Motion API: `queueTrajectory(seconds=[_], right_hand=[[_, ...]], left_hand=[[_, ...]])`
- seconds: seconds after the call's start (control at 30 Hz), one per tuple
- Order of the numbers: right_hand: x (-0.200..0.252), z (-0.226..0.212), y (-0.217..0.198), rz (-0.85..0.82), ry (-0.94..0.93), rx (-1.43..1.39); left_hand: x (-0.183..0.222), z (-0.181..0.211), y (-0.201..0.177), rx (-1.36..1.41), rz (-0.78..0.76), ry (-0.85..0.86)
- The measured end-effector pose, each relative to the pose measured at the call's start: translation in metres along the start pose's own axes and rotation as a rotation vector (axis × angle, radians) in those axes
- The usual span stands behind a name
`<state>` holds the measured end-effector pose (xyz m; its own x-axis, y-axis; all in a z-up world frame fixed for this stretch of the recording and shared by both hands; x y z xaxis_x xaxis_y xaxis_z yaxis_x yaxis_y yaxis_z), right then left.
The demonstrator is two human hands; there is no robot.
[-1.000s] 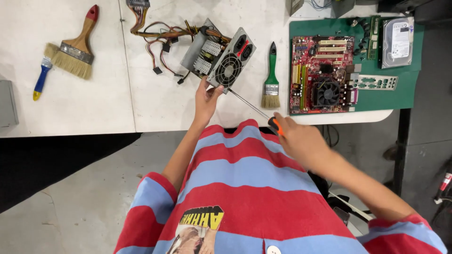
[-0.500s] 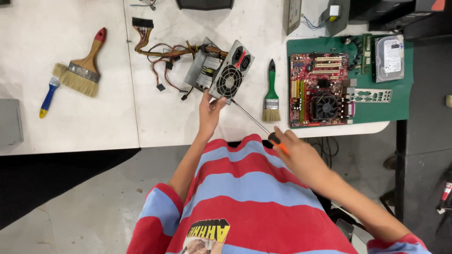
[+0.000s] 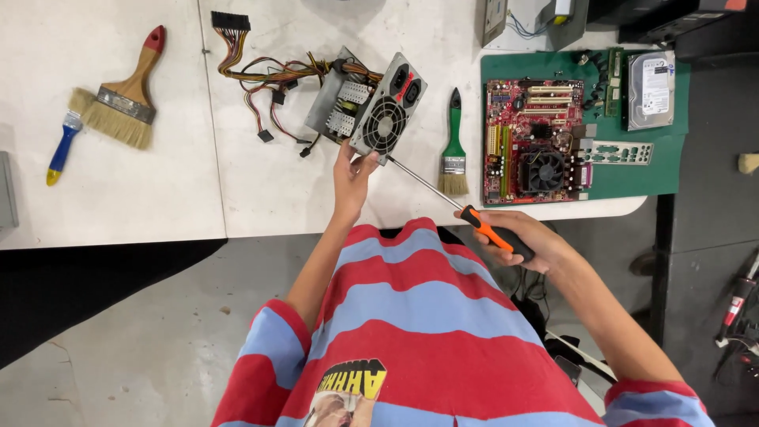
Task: Cleaning a computer power supply unit using a brush and a screwdriver to remove dust from the fan and casing.
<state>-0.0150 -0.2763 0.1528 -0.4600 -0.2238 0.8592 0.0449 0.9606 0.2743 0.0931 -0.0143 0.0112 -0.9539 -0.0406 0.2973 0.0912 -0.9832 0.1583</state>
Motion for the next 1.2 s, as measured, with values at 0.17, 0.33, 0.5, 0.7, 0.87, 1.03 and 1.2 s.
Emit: queueTrajectory(seconds=[0.17,0.33,0.5,0.7,0.87,1.03,1.2], right_hand=[[0.017,-0.003,0.039,-0.137,0.203,-0.409],[0.015,-0.021,0.015,0.051,-0.010,0.360],[0.022,-0.031,0.037,0.296,-0.472,1.819],[0.006,-0.032,0.013,0.022,-0.164,0.578],[-0.015,0.007,0.006,-0.143,0.131,-0.251],[-0.026,0.036,-0.002,-0.142,0.107,-0.131],[0.001,0.006,0.020,0.280,-0.194,1.339]], left_hand=[[-0.001,-0.001,-0.001,-0.017,-0.006,-0.009],[0.002,-0.010,-0.001,-0.057,-0.027,-0.009],[-0.003,-0.027,-0.004,-0.101,-0.036,-0.022],[0.004,-0.028,-0.014,-0.145,-0.022,-0.040],[0.008,-0.007,-0.014,-0.128,-0.018,-0.049],[0.006,-0.005,-0.018,-0.153,-0.027,-0.059],[0.003,-0.017,-0.014,-0.173,-0.018,-0.034]])
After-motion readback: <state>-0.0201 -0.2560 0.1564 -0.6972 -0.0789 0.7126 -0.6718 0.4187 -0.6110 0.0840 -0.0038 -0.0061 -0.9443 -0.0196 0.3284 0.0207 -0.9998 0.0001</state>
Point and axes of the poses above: each hand's wrist, its own x-axis away from the middle knuckle, its own y-axis out of the palm, z = x × y, the point moved 9 cm from there along -x, towards the middle knuckle, and after that the axes turned 5 degrees about -x, right-handed, at the moved point
